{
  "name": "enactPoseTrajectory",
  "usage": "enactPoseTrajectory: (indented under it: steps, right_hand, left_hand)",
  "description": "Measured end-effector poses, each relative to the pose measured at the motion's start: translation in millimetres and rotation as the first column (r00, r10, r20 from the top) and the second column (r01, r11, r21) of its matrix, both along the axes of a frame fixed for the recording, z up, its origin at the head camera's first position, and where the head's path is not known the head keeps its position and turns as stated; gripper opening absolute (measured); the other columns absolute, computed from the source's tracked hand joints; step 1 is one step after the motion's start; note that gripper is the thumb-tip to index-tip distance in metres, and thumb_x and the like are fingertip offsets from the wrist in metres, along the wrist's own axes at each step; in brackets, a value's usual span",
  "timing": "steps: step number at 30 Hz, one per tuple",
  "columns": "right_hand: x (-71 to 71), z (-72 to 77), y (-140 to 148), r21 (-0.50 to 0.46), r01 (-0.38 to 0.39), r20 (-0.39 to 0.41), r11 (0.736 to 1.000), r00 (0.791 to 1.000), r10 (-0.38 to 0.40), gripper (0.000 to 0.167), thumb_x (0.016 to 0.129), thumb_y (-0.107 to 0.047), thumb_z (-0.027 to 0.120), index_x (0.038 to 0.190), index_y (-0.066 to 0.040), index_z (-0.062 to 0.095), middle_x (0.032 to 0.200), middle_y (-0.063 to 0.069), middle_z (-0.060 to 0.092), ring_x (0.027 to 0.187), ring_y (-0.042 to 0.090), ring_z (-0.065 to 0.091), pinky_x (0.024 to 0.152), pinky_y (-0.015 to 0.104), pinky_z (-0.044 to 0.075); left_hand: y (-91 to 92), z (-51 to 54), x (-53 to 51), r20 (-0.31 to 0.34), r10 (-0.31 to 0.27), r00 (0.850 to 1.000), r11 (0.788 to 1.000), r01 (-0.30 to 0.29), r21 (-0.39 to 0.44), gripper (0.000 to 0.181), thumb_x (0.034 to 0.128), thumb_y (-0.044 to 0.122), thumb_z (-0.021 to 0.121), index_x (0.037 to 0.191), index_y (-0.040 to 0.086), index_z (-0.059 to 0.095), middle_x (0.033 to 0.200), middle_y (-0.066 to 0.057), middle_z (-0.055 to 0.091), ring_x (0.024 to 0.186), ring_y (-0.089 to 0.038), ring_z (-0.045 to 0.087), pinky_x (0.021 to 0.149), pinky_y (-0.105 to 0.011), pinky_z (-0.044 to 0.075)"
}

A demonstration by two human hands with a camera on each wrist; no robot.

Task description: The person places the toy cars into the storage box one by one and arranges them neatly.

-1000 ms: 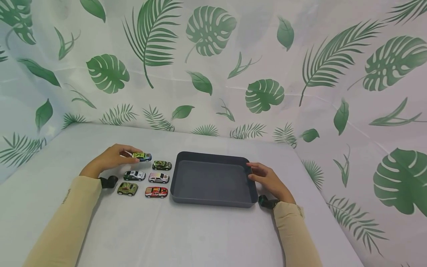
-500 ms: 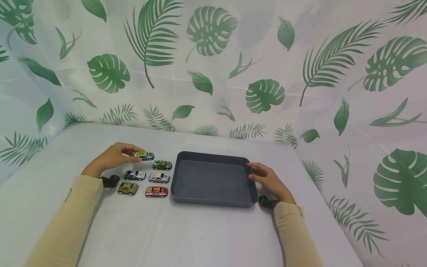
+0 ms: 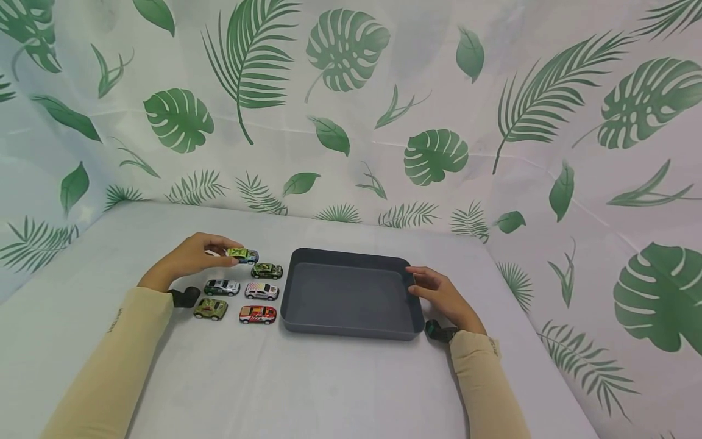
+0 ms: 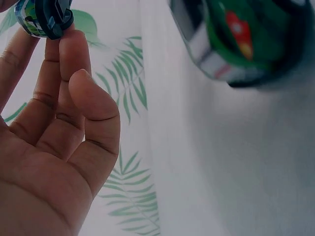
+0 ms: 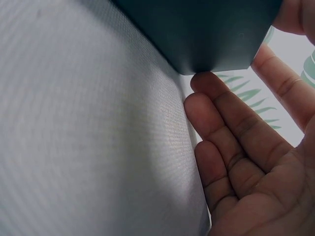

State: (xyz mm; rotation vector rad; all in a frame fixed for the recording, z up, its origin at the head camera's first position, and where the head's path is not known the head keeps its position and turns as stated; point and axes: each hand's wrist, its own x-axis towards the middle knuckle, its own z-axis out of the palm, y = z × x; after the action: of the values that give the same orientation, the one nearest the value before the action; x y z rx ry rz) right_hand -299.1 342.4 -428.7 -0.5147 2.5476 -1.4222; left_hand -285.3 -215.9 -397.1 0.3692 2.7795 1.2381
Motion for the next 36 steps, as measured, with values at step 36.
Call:
enactPoseTrajectory:
  steps: [36]
  right_hand:
    - [-2.1,-2.9,1.1,0.006,0.008,0.011,1.000,1.000,-0.008,0.058,0.108,-0.015,0.066,0.160,0.004,0.045,0.164,0.036,0.040,0.150,0.058,0.038,0.120,0.078,0.028]
  left_hand:
    - [22.0,12.2,3.1,-0.061,-0.072,0.996,0.997,0.071,-0.005,0.043,0.1005,0.022,0.081,0.139,0.004,0.073,0.127,-0.015,0.075,0.117,-0.035,0.068,0.103,-0.056,0.056]
